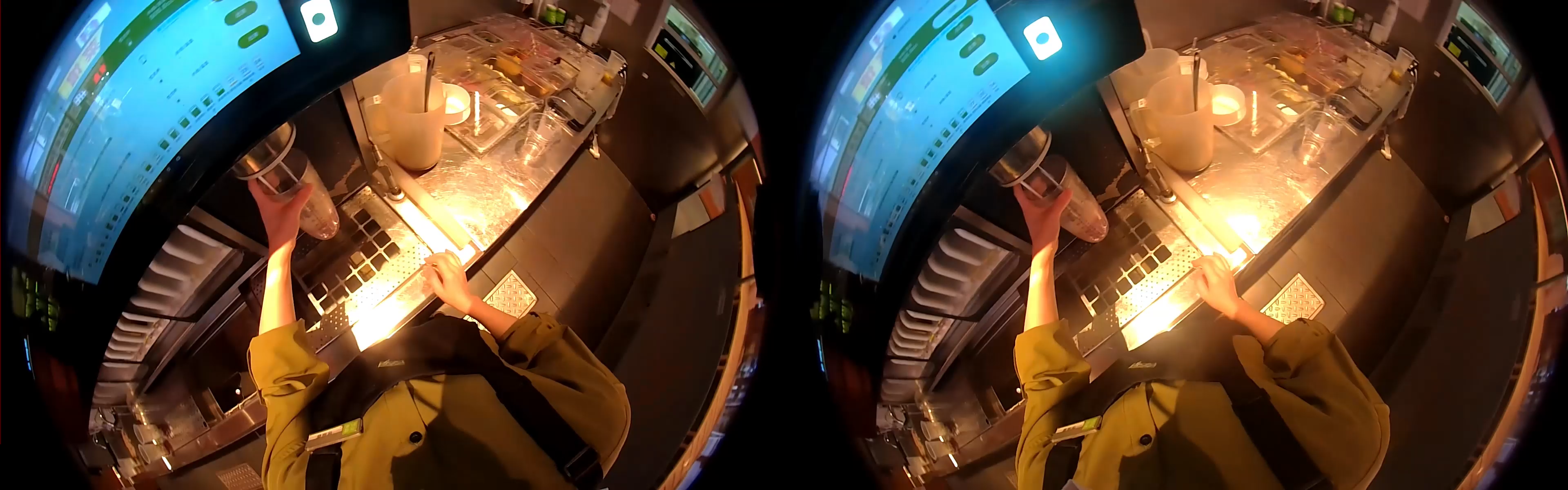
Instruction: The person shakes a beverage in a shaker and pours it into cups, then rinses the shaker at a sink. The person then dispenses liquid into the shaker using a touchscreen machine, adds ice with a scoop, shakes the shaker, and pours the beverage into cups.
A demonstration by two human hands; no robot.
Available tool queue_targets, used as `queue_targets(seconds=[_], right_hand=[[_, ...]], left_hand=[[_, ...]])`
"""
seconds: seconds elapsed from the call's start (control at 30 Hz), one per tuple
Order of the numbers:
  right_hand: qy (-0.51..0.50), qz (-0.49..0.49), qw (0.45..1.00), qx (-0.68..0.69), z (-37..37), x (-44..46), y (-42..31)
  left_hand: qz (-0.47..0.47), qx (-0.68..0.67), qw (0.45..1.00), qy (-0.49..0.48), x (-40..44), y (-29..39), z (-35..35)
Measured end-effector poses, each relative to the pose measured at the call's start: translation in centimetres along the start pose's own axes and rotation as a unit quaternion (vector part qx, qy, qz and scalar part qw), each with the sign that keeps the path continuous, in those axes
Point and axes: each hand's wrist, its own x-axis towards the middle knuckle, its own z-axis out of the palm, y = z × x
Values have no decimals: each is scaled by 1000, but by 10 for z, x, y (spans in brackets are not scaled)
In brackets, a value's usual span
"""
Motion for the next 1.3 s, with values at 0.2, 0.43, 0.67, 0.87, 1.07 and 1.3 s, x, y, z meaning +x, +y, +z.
queue_targets(seconds=[0.2,0.43,0.67,0.87,1.07,1.3], right_hand=[[6,12,1000,22,-1,4,-5],[18,1,1000,1,0,1,-1],[20,29,999,-23,-5,-5,4],[82,6,996,-34,-25,-1,13],[304,180,932,-77,-111,7,102],[327,248,912,-2,-250,111,293]], left_hand=[[6,4,1000,1,-1,-3,-2],[-34,62,997,24,-14,-6,2],[-20,53,997,61,-29,-54,3],[116,179,969,122,-32,-94,-3],[213,253,935,128,-114,-70,46],[-82,14,983,-166,-129,-91,351]])
